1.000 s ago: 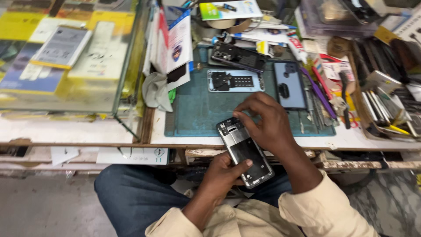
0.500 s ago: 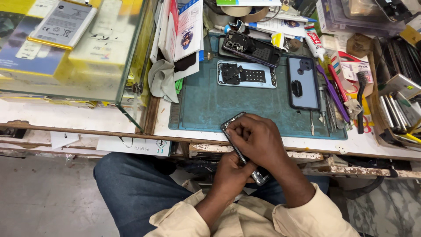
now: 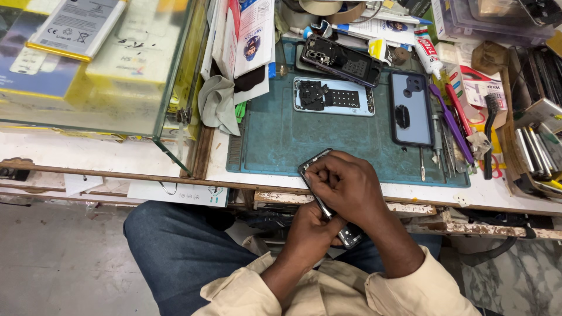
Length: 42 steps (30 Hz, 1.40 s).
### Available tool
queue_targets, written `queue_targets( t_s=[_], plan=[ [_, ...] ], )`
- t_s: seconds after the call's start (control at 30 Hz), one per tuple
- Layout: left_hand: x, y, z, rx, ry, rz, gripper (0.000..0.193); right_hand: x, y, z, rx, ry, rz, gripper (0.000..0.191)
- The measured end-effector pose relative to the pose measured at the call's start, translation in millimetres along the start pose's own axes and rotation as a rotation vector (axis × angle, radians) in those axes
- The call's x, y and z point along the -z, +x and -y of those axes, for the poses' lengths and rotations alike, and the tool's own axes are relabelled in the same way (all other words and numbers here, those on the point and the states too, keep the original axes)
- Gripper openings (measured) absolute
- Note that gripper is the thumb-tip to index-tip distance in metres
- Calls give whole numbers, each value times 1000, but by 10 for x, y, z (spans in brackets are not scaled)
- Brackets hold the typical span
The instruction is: The person disassembles a smartphone, removes internal components, cleans the chassis with a brush, and reassembles parts. They handle the phone body, a battery, and small internal pieces using a metal tool and a purple brush on a cluttered workbench.
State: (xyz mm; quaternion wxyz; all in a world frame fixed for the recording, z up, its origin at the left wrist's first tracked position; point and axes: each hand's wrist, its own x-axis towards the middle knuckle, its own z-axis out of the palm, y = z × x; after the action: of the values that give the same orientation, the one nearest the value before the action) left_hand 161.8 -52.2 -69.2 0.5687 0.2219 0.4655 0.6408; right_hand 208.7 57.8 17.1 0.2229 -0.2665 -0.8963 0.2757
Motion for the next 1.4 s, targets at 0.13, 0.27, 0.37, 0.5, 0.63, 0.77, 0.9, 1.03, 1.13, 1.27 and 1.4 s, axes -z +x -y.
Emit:
queue_targets(
  t_s=[0.13,0.27,0.37,0.5,0.63,0.77,0.9,1.03,1.13,1.27,1.4],
  plan=[
    [8,-4,12,12,12,1,9,1,-1,7,8,-9,-4,15],
    [11,7,60,-6,-10,9,9,-3,3,20,7,-7,-12,15],
    [11,17,97,-30,-8,-1,8,-18,3,34,9,-11,-34,14],
    [8,9,128,-50,19,-26,5,-45,0,53,-28,-29,-81,15],
    [-18,2,143,-64,13,-38,4,-64,-13,57,-35,-12,-166,17],
    [-29,0,129,-47,-19,-32,5,-62,-22,42,-132,-19,-222,16],
    [-37,-3,81,-31,-10,-31,6,-44,-7,11,-177,-52,-250,18],
    [-55,-20,29,-5,-22,-40,6,-7,27,-30,-218,-26,-275,13],
    [-54,-24,5,28,-22,-42,6,12,40,-56,-238,-22,-264,15],
    [-70,-16,3,31,-74,-36,5,35,54,-92,-289,-27,-298,9],
    [-83,-6,8,30,-49,-41,4,30,57,-112,-333,-10,-304,9]
  ],
)
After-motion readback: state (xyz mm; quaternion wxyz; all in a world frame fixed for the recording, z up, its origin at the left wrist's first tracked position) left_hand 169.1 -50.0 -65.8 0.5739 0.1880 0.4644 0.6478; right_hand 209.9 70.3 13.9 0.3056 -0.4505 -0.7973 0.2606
